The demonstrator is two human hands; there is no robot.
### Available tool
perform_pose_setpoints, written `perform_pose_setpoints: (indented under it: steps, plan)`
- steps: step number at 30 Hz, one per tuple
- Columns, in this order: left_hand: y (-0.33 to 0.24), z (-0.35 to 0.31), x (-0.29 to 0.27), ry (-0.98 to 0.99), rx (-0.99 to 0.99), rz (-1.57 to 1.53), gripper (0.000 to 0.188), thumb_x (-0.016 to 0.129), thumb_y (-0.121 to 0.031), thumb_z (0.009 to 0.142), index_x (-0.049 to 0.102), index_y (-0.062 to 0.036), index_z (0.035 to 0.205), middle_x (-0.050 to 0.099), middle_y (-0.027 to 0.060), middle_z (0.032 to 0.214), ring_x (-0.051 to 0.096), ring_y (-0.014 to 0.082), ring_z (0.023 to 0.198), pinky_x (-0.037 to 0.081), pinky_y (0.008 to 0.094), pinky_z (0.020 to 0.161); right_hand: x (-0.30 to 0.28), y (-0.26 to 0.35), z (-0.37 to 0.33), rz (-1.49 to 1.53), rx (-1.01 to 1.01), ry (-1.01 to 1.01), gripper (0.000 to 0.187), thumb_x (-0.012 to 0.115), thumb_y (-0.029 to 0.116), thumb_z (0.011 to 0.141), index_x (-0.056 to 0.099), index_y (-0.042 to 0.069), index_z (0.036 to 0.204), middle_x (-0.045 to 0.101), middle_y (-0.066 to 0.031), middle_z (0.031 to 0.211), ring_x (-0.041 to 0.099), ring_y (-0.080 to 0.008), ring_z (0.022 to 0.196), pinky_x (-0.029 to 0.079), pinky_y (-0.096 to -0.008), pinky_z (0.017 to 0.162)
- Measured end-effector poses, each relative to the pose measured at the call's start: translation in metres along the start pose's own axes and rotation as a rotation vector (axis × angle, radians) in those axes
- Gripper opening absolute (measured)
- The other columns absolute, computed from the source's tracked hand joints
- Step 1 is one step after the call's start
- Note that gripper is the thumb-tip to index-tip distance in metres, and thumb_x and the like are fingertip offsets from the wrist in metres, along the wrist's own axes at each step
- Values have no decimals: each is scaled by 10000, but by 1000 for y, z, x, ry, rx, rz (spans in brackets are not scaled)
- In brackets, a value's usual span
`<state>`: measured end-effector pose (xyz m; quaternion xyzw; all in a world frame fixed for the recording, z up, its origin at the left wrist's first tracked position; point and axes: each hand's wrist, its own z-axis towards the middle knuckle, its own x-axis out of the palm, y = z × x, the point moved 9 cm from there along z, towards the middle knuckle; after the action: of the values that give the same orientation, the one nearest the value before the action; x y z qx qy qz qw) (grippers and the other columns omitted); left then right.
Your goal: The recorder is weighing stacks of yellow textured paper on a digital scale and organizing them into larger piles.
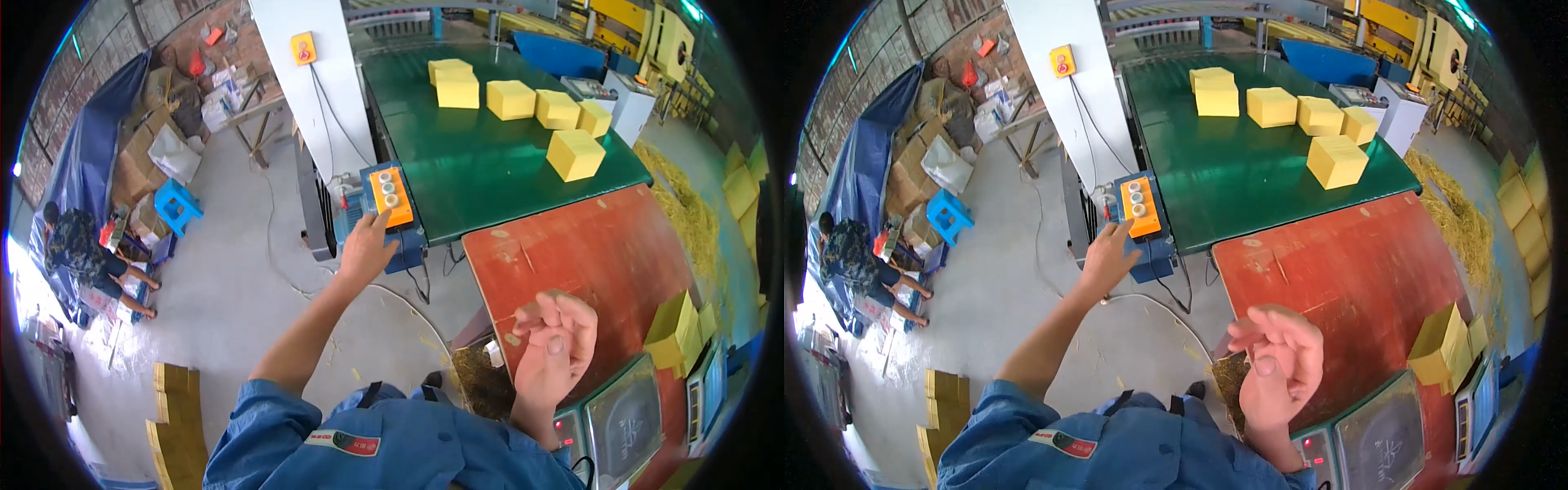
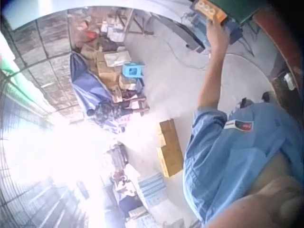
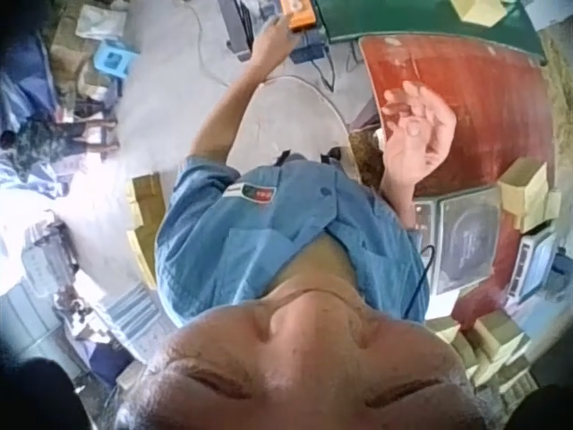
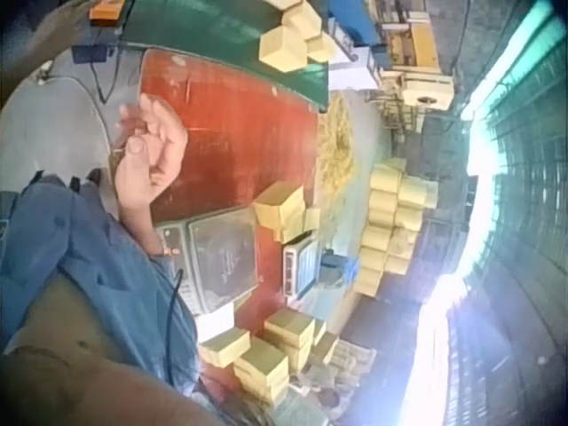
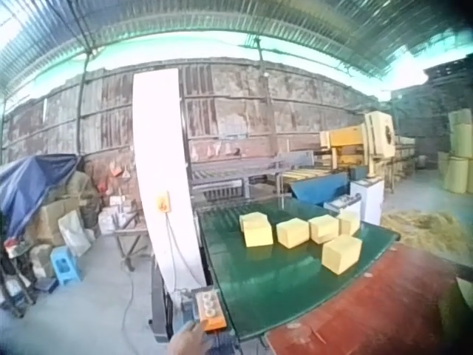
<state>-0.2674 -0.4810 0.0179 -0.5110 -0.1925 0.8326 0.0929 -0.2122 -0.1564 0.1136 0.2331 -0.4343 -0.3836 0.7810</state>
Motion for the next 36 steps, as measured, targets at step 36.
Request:
perform_pose_setpoints:
  steps: [36]
  plan:
    - [79,97,59,439,480,109,553,728,-227,792,510,-55,1270,648,108,624,667,290,565,507,410,508,102,-242,93,-268,333,179,229,614,44,963,642,14,1189,685,-77,1074,637,-109,929,514,-253,766]
